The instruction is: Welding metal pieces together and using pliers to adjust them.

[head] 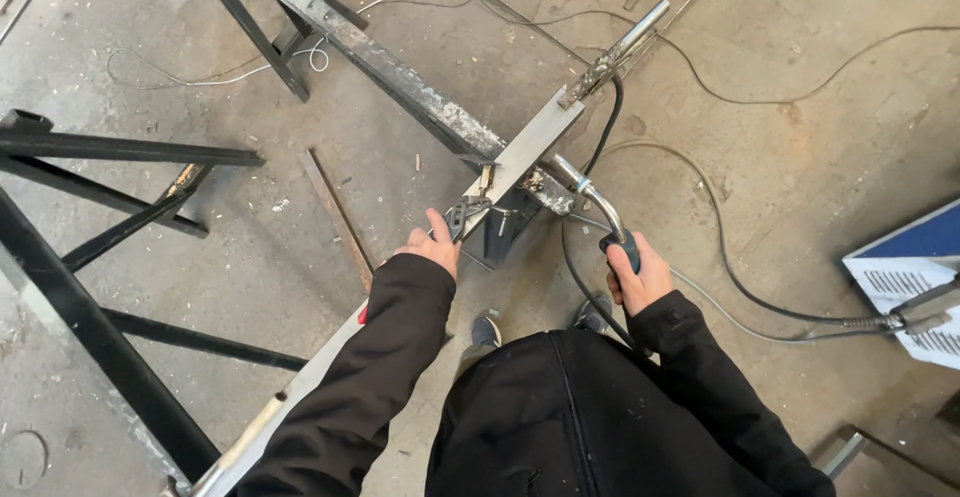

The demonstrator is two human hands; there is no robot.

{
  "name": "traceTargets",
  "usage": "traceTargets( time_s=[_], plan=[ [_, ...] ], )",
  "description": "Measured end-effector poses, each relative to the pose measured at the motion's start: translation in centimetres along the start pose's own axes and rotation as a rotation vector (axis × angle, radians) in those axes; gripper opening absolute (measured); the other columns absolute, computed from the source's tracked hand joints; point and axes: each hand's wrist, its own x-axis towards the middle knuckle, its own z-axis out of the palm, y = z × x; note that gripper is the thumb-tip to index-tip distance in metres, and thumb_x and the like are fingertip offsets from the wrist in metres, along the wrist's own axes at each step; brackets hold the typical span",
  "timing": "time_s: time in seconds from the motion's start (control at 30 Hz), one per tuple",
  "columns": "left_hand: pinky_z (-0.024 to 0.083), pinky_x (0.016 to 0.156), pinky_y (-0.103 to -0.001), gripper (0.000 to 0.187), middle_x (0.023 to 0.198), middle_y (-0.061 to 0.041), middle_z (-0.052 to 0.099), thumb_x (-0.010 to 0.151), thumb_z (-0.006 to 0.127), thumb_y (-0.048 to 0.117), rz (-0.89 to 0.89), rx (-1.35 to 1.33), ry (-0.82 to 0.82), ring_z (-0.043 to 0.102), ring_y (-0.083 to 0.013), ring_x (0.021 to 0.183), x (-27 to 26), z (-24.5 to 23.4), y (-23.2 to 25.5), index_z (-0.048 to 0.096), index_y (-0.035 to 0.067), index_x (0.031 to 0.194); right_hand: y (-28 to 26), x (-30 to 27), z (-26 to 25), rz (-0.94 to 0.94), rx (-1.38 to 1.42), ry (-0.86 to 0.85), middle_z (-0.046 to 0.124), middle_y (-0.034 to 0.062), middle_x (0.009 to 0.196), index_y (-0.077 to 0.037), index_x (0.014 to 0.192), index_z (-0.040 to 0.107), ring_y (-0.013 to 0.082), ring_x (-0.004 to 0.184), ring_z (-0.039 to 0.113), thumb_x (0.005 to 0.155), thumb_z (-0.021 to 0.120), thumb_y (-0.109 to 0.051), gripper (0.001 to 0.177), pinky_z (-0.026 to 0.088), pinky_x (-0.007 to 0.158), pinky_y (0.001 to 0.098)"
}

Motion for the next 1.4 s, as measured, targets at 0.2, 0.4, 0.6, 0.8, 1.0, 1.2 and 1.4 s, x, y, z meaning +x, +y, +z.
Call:
traceTargets(
  time_s=[0.2,0.4,0.6,0.8,1.0,1.2,1.4],
  plan=[
    [0.052,0.063,-0.066,0.089,0.084,-0.030,0.056,0.096,0.078,0.052,-0.051,0.013,-0.023,0.067,-0.0547,0.061,-0.4,1.6,0.6,0.050,0.001,0.162,0.9,1.7,-1.4,-0.029,0.011,-0.048,0.064,0.0093,0.056,-0.013,0.102,0.066,0.0225,0.045,0.063,0.116,0.063,-0.048,0.039,0.054,0.053,0.0359],
    [0.051,0.058,-0.066,0.089,0.084,-0.029,0.054,0.096,0.077,0.053,-0.111,0.076,-0.034,0.067,-0.0541,0.062,-0.6,-0.2,1.1,0.047,0.005,0.165,0.8,3.3,-2.5,-0.041,-0.034,-0.108,0.065,0.0095,0.056,-0.013,0.102,0.066,0.0230,0.045,0.065,0.115,0.062,-0.049,0.039,0.057,0.053,0.0367],
    [0.056,0.070,-0.070,0.089,0.091,-0.026,0.060,0.097,0.075,0.057,-0.175,0.036,-0.140,0.072,-0.0575,0.069,-1.5,1.3,0.9,0.046,0.008,0.166,-0.8,3.9,-3.7,-0.042,-0.016,-0.146,0.063,0.0100,0.055,-0.012,0.101,0.066,0.0229,0.044,0.063,0.115,0.062,-0.046,0.037,0.055,0.051,0.0370],
    [0.061,0.076,-0.069,0.083,0.100,-0.017,0.068,0.099,0.067,0.065,-0.182,-0.013,-0.224,0.078,-0.0514,0.076,-1.8,-5.3,-2.1,0.051,0.017,0.164,-0.1,4.7,-5.2,-0.033,0.009,-0.153,0.063,0.0122,0.056,-0.010,0.102,0.067,0.0240,0.044,0.062,0.115,0.063,-0.045,0.037,0.054,0.049,0.0375],
    [0.066,0.086,-0.066,0.068,0.116,-0.017,0.075,0.096,0.076,0.056,-0.187,-0.285,-0.300,0.079,-0.0538,0.095,3.7,-16.4,-5.4,0.063,0.012,0.146,1.7,5.6,-7.0,-0.050,0.051,-0.168,0.062,0.0158,0.057,-0.007,0.107,0.067,0.0263,0.043,0.060,0.117,0.061,-0.041,0.036,0.051,0.046,0.0368],
    [0.065,0.092,-0.043,0.041,0.105,0.003,0.074,0.092,0.089,0.039,-0.245,-0.550,-0.190,0.080,-0.0273,0.106,12.1,-9.6,-4.3,0.068,0.029,0.125,2.8,5.0,-8.1,-0.079,0.025,-0.143,0.065,0.0164,0.056,-0.009,0.108,0.066,0.0276,0.042,0.064,0.116,0.062,-0.045,0.037,0.053,0.045,0.0371],
    [0.064,0.108,-0.045,0.059,0.131,-0.002,0.081,0.091,0.091,0.029,-0.162,-0.641,-0.355,0.077,-0.0261,0.127,18.4,-7.7,-0.3,0.062,0.029,0.142,3.5,2.0,-9.1,-0.122,0.007,0.005,0.066,0.0185,0.057,-0.006,0.104,0.065,0.0285,0.043,0.065,0.117,0.060,-0.044,0.040,0.054,0.045,0.0376]
  ],
)
